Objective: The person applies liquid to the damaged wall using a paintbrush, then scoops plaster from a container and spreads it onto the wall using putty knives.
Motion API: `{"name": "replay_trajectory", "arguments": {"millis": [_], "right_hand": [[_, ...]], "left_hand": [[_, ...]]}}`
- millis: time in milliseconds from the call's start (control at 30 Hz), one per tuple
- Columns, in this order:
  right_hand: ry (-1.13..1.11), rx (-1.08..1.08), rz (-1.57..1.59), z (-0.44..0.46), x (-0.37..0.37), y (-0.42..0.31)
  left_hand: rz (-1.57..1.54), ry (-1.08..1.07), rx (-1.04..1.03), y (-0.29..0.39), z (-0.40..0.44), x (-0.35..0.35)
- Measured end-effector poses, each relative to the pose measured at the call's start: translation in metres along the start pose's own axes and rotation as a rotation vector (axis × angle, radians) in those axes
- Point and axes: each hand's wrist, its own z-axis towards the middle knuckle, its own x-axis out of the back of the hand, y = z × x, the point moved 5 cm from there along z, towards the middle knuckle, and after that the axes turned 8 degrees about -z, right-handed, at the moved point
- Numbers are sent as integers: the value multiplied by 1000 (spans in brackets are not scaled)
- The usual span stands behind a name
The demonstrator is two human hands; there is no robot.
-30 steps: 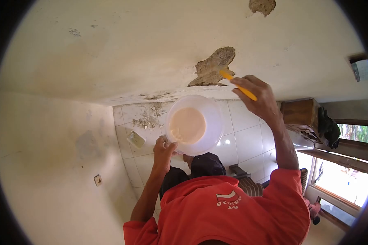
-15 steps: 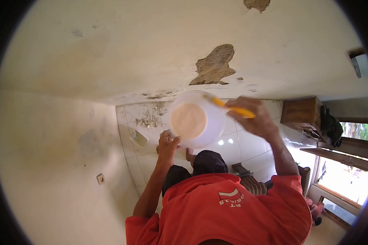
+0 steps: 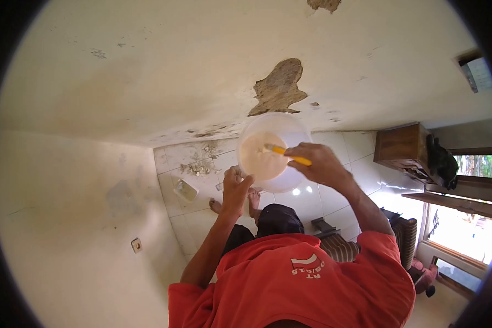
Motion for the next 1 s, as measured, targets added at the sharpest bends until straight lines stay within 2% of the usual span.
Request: {"name": "replay_trajectory", "arguments": {"millis": [133, 267, 367, 533, 633, 733, 800, 833, 900, 1000], "right_hand": [[207, -45, 50, 9, 62, 1], [351, -54, -80, 45, 98, 26], [406, -31, -142, 61, 122, 32], [446, -62, -109, 32, 125, 10], [284, -18, -1, 15, 96, -3], [34, 108, 122, 17, 24, 8], [-250, 4, 46, 23, -26, 17], [-250, 2, 49, 25, -45, 24], [-366, 76, -162, 26, -81, 33], [-428, 78, -196, 25, -93, 35]], "left_hand": [[-22, 13, 0, 6, 7, -9], [-44, 9, 0, 10, 9, -12], [-70, 24, 6, 10, 5, -6], [-92, 51, 6, 4, 8, 4], [-68, 66, 7, -3, 11, 5], [-42, 66, 19, -15, 16, 9], [-17, 59, 32, -19, 14, 11], [-16, 55, 53, -19, 13, 10], [-16, 54, 76, -20, 13, 11], [-37, 21, 70, -18, 11, 12]]}}
